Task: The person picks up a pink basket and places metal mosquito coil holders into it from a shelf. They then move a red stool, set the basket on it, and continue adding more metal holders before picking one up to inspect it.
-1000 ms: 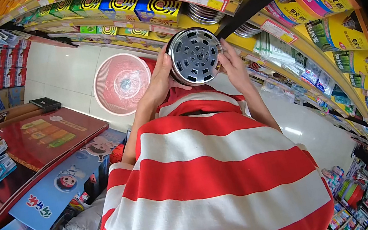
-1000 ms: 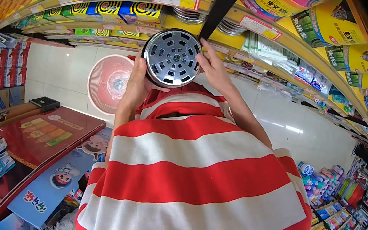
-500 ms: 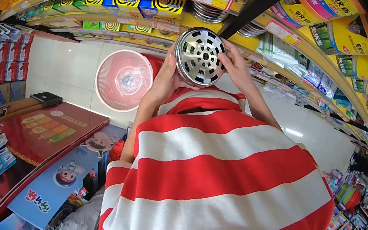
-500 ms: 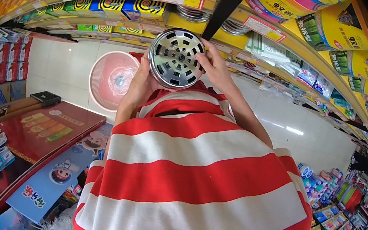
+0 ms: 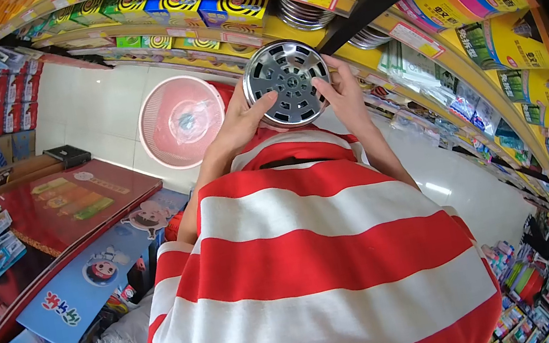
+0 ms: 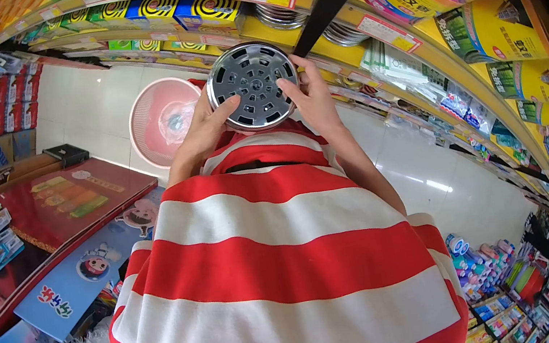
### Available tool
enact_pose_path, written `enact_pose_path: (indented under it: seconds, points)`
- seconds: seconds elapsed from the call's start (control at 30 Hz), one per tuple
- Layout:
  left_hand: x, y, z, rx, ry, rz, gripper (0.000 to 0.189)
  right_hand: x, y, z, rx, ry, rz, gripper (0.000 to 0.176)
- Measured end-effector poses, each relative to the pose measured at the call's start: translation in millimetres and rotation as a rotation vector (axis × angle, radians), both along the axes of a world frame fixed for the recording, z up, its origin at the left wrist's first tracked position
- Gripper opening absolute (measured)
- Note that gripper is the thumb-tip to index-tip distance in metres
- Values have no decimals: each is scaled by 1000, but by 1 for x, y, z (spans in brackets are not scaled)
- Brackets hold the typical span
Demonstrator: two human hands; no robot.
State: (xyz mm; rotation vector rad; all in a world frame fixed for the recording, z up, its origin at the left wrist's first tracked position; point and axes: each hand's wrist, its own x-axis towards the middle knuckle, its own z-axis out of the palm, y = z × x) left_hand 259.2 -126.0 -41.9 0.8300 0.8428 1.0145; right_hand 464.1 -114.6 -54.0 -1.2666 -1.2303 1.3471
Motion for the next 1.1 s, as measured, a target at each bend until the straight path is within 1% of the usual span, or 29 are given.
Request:
enact_pose_path:
  seconds: [0.1,0.13,0.23,0.27,0.33,0.4,0.43,0.53,0.63,0.77,0.87,0.93,0.97,1.07,1.1]
  points:
    - [-1,-1,-4,9,13,0,55,0,-1,-2,-4,80,-3,45]
    - [-1,0,-5,45,13,-4,54,2,-1,-3,-24,64,21,45]
    - [-1,-1,-2,-25,39,17,54,3,-4,1,-23,30,18,46]
    - [0,-1,-9,-37,-5,35,59,4,-4,-1,-10,20,9,45]
    - [2,1,-7,-60,13,75,62,5,-6,-6,17,2,-9,45]
    - [3,1,-4,-82,35,124,66,6,-7,-5,-32,52,-9,47]
    - [3,2,-4,-73,47,120,64,7,-8,-5,-56,77,-9,48]
    - [1,2,-6,-47,72,96,61,7,-9,-13,11,107,-19,47]
    - [-1,2,-10,-22,64,58,58,8,-8,-10,50,81,-60,43]
    - [-2,2,-7,-24,45,21,57,8,-6,-11,38,113,-86,39]
    - [-4,1,-5,-44,58,2,56,10,-4,-11,5,82,-82,34]
    - [-4,1,-9,-37,30,22,58,6,-6,-2,-74,130,-124,31]
    - [-5,1,-9,-32,39,2,60,5,-6,1,-115,153,-145,30]
    - [-7,0,-1,-25,56,-60,66,10,-2,-8,-209,102,-181,24]
    - [-7,-1,0,-21,41,-71,66,11,-2,-8,-221,100,-186,25]
